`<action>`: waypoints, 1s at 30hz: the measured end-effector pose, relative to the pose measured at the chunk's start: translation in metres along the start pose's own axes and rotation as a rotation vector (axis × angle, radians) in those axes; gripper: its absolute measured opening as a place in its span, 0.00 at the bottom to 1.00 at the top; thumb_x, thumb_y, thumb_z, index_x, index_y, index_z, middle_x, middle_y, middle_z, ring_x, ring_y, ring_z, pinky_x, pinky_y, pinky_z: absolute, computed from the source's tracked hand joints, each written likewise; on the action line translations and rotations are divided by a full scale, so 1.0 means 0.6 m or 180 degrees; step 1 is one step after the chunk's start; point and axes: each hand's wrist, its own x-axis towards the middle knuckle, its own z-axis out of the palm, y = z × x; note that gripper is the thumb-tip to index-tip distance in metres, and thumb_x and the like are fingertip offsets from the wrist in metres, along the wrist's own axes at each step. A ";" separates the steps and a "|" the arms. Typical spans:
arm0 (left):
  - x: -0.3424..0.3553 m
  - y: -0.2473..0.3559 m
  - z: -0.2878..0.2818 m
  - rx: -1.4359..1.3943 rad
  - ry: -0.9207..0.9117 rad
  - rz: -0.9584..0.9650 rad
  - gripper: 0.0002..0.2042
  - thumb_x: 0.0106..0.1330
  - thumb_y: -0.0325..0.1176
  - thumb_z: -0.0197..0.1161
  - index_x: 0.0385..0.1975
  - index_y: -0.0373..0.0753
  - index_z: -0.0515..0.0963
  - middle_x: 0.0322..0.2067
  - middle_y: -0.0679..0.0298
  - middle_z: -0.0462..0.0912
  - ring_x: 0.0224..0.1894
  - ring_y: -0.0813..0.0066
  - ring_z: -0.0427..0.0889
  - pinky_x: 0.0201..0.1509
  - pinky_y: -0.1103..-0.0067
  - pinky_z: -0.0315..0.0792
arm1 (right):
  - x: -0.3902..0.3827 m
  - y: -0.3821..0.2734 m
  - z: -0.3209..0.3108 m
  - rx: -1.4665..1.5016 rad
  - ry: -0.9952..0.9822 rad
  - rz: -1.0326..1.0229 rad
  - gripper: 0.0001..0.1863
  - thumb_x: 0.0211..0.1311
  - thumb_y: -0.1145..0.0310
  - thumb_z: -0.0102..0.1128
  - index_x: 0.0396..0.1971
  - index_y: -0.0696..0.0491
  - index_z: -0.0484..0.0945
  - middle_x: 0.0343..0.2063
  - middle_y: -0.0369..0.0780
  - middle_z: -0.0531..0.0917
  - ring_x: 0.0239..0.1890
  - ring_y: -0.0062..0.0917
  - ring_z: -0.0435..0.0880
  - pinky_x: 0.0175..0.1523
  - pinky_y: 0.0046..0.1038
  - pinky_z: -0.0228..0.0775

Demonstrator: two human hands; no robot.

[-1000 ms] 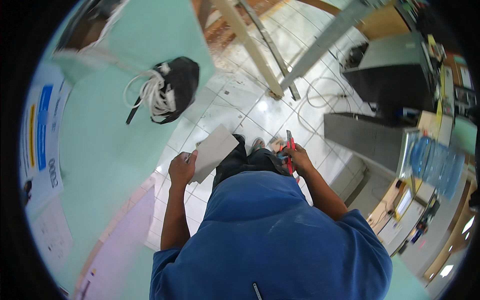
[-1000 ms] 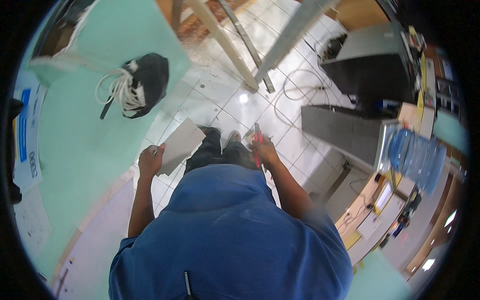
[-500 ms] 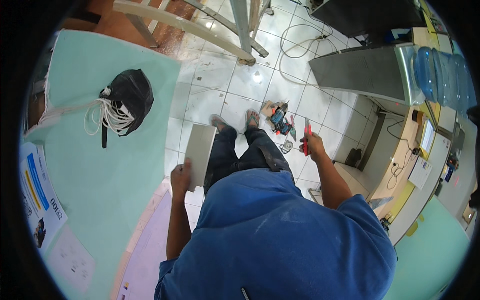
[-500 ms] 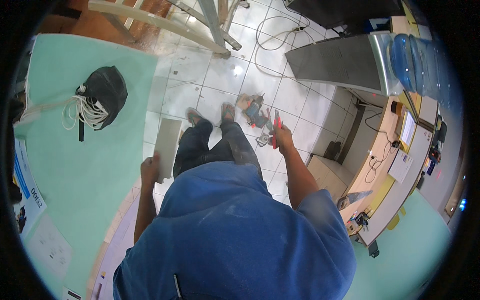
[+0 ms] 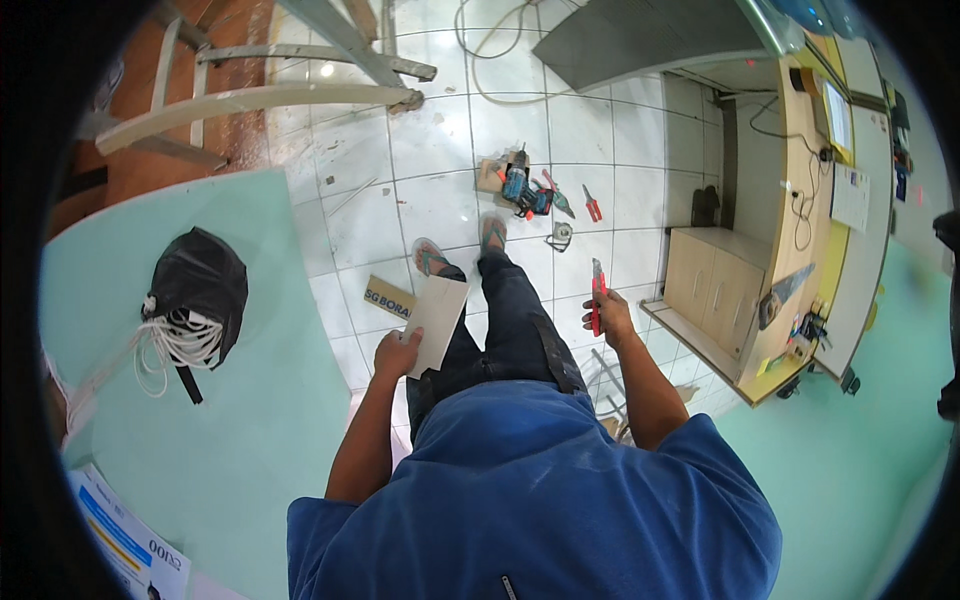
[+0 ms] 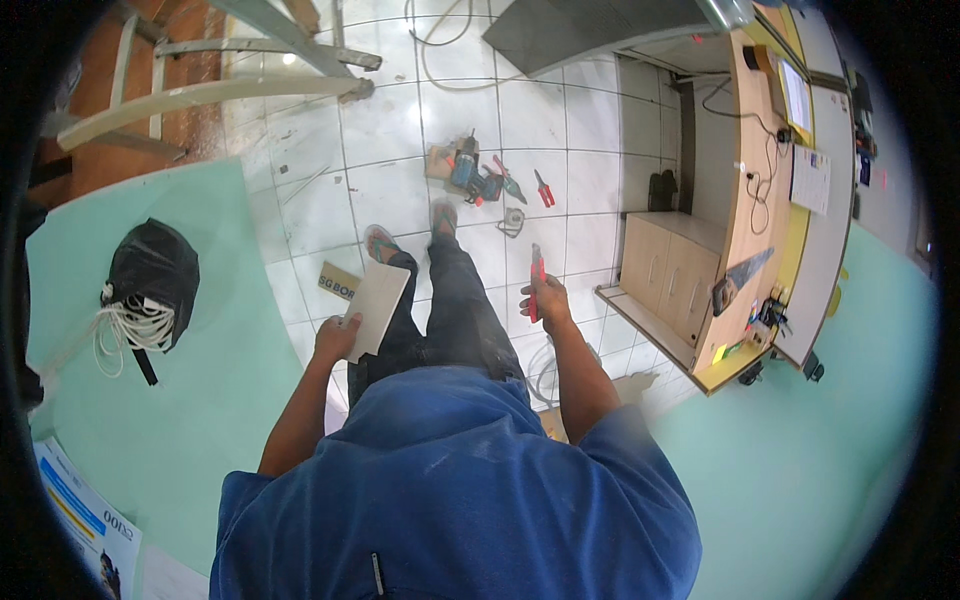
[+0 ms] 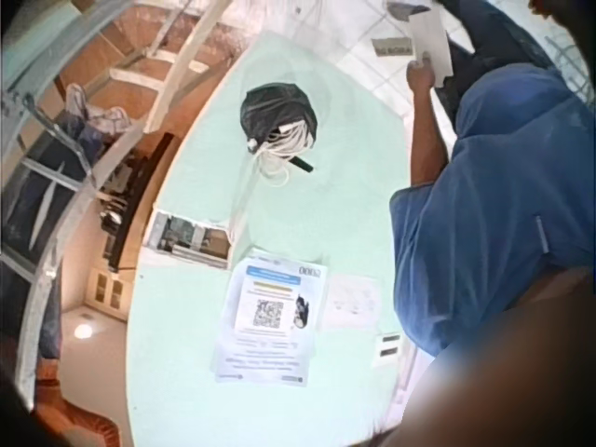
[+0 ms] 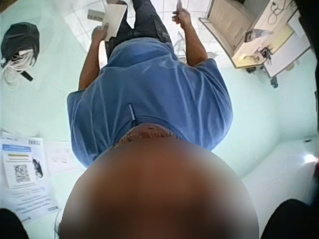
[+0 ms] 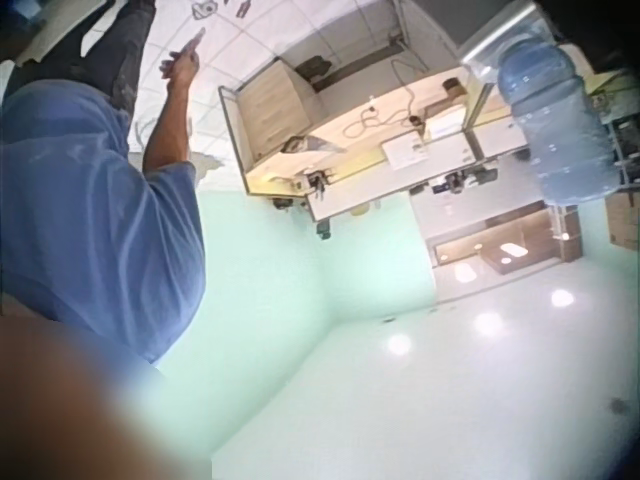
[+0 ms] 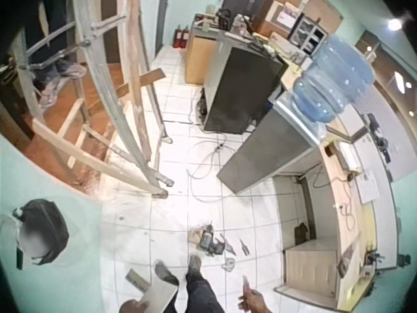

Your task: The person picks up a white rectangular panel from a pile of debris, walks through a building, and fits the panel into a rectangular opening in a light green wall. The person uses a red utility knife to trim the panel edges and repeatedly checks the fit by inserting and removing the panel.

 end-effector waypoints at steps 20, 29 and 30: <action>0.170 0.108 0.347 0.0437 0.0393 0.0338 0.25 0.71 0.53 0.55 0.39 0.30 0.76 0.32 0.42 0.83 0.39 0.40 0.81 0.48 0.57 0.71 | 0.553 0.200 0.020 0.0000 -0.0008 0.0423 0.19 0.71 0.58 0.51 0.44 0.61 0.75 0.28 0.43 0.81 0.23 0.27 0.81 0.24 0.31 0.76; 0.243 0.096 0.412 0.0655 0.0773 -0.0394 0.26 0.73 0.52 0.53 0.40 0.27 0.77 0.38 0.41 0.81 0.45 0.41 0.78 0.52 0.56 0.69 | 0.845 0.328 0.096 -0.1390 0.0521 0.0090 0.23 0.67 0.51 0.51 0.36 0.59 0.82 0.34 0.52 0.86 0.38 0.44 0.87 0.41 0.41 0.78; 0.245 0.097 0.412 0.0645 0.0709 -0.0422 0.25 0.73 0.51 0.53 0.40 0.27 0.77 0.38 0.41 0.81 0.45 0.41 0.78 0.52 0.56 0.69 | 0.867 0.336 0.105 -0.1029 0.0458 0.0395 0.23 0.67 0.51 0.51 0.36 0.57 0.83 0.34 0.51 0.86 0.39 0.43 0.88 0.41 0.42 0.78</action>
